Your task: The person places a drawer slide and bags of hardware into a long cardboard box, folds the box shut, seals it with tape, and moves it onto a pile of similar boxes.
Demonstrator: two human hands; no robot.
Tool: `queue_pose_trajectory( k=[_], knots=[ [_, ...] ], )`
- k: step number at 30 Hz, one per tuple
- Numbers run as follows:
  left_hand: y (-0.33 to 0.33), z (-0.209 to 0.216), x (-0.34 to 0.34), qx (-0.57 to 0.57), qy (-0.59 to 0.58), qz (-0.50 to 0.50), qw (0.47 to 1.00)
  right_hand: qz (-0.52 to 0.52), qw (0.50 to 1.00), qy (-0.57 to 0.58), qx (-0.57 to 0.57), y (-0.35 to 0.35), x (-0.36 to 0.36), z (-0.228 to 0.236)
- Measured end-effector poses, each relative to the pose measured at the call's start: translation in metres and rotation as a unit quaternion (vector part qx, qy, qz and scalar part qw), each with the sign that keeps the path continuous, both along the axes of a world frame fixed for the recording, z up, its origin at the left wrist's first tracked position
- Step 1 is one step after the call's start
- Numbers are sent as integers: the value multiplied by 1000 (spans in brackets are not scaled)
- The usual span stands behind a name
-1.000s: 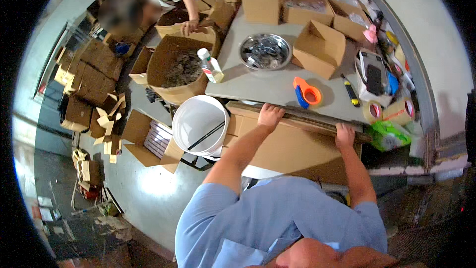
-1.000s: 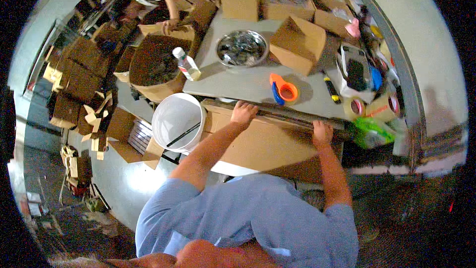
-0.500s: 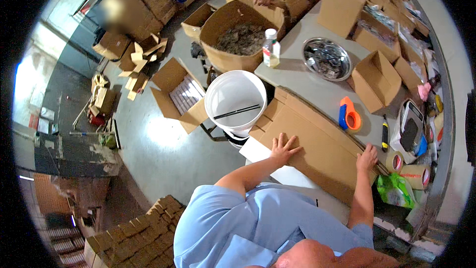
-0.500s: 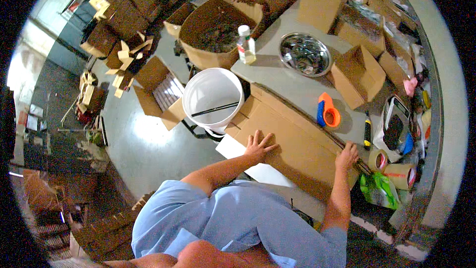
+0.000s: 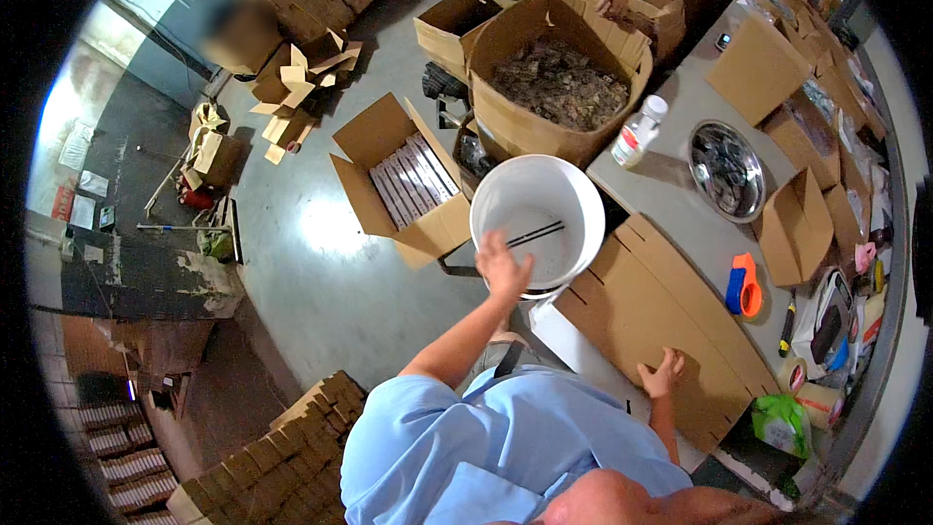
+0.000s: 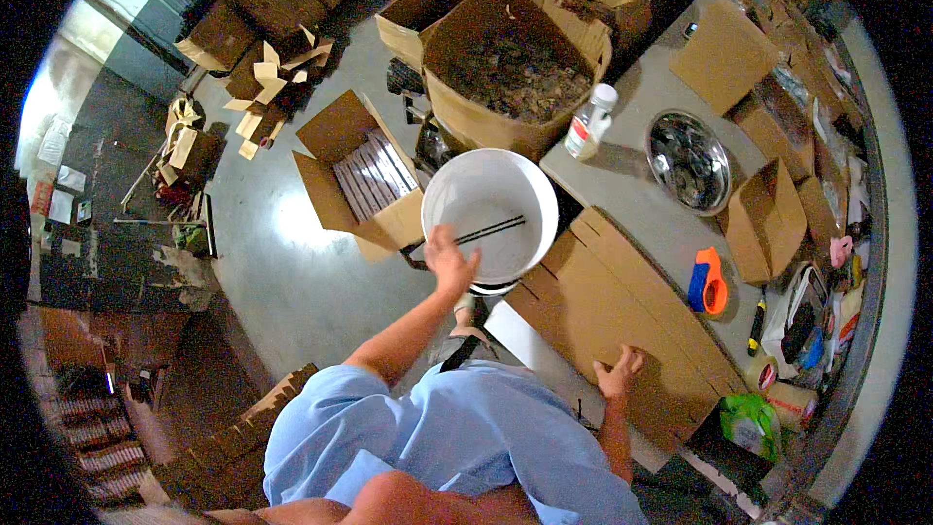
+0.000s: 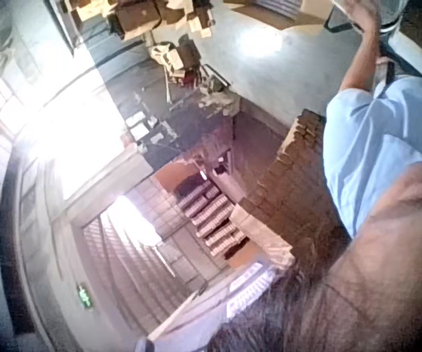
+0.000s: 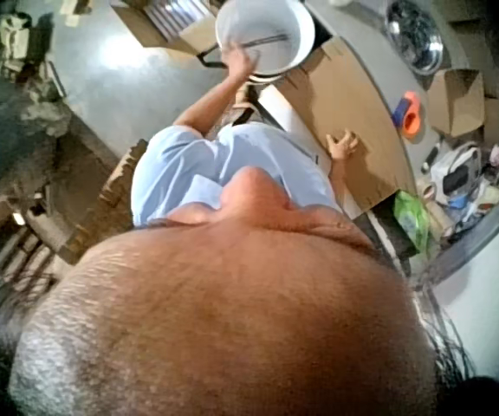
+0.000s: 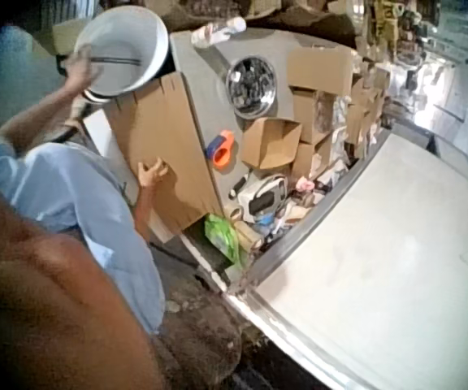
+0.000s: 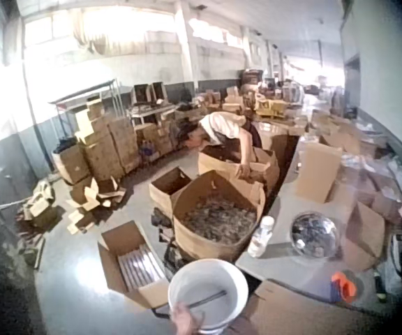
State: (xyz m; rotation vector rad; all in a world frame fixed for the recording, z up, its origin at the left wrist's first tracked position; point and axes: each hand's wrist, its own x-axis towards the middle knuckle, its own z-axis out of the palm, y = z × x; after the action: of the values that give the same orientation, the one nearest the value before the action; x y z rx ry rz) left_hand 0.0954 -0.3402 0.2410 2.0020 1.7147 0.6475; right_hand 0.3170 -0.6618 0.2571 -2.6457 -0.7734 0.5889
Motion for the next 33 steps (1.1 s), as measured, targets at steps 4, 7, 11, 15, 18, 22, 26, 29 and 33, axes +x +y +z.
queue_pose_trajectory(
  k=[4, 7, 11, 15, 18, 22, 26, 29, 33],
  knots=[
    [78, -18, -33, -507, -401, 130, 752, 28, 991, -85, -104, 28, 1, -16],
    [95, -46, -54, -559, -360, 110, 739, 49, 996, -67, 37, 127, -41, 18],
    [89, -31, -62, -555, -394, 62, 729, 188, 962, 107, 169, 254, -93, 35],
    [78, 24, -77, -531, -385, 86, 750, 332, 927, 176, 2, 345, -146, 55],
    [75, 24, -95, -472, -462, -3, 751, 358, 922, 146, 3, 372, -165, -8],
    [63, 69, -102, -429, -510, -58, 743, 90, 857, 507, 26, 375, -186, -1],
    [44, 121, -106, -458, -556, 2, 694, -9, 699, 690, 187, 334, -174, 105],
    [38, 121, -111, -441, -549, -1, 710, 83, 659, 721, 196, 274, -136, 190],
    [32, 128, -118, -453, -599, -42, 659, 217, 736, 598, 232, 159, -82, 212]
  ],
)
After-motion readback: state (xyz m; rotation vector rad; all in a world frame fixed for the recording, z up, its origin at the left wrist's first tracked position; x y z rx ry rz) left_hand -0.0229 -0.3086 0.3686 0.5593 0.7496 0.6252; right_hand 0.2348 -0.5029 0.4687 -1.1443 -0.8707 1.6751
